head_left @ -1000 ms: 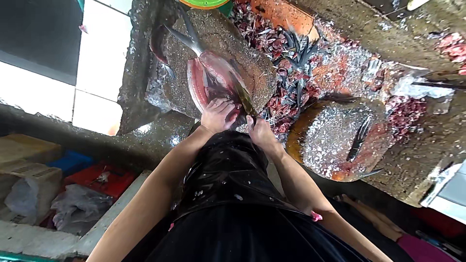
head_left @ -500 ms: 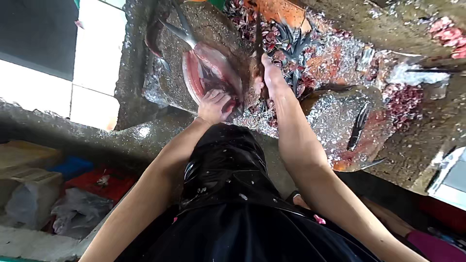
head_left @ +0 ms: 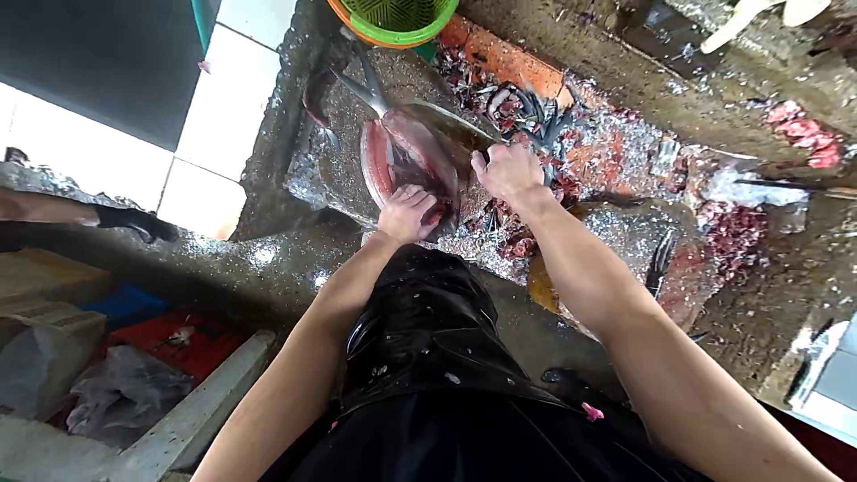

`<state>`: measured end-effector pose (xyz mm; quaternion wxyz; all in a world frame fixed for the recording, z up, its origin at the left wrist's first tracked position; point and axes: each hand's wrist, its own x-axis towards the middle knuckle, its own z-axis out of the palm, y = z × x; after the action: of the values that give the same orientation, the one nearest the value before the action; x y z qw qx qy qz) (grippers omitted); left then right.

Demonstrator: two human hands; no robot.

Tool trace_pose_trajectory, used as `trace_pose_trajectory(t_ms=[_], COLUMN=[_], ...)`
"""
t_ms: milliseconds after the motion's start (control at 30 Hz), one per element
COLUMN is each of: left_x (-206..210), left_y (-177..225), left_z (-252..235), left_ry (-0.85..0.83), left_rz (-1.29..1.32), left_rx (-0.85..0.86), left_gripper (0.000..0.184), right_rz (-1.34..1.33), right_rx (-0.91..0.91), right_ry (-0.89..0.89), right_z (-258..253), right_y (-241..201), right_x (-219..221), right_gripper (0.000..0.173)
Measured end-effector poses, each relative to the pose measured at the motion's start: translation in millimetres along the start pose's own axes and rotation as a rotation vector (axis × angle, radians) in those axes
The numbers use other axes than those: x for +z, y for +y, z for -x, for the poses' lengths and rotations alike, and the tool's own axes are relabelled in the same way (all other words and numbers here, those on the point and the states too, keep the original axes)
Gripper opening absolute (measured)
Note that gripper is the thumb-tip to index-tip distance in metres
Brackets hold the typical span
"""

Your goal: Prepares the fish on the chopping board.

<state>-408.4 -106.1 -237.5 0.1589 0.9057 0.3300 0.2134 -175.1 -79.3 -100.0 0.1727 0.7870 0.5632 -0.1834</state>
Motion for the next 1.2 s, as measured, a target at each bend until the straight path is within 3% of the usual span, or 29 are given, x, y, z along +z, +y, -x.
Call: trace_pose_trajectory(t_ms=[300,500,700,967,1100,1200], left_x=[1.4,-0.4,2.2,3.4,-3.2,-17.1], left_y=[-2.5,1.1,1.4,-0.6,1.1,-5.9], left_z=[-0.5,-0.5,1.3,-0.8,-0.1,7.7], left_ry=[-0.014,-0.009,-0.001,0.038,0.081,0.276], left_rz=[0.003,0.021,0.007,-0.003,0.143,0.309], left_rx=[0.014,-0.004,-0.007,0.016,0.000,-0.197], left_gripper=[0.043,0.043,0.043,0.043,0.038,0.036], right_rz=[0.138,-0.040,-0.254,-0.368,-0.293,-0.280], right_rx=[-0.119,0.019,0.141,0.252,0.211,0.159], right_ry=[-0.046,-0.188,-0.203,-0.483,-0.231,-0.158], right_z=[-4.2,37.5,109.6,152.1,165.3,160.0], right_y=[2.2,21.9,44.5,61.3,68.6,55.9], right_x=[-9.4,36.5,92.7,63.9,56.9,41.1], right_gripper=[0.065,0.067,0.065,0.059,0.072,0.071])
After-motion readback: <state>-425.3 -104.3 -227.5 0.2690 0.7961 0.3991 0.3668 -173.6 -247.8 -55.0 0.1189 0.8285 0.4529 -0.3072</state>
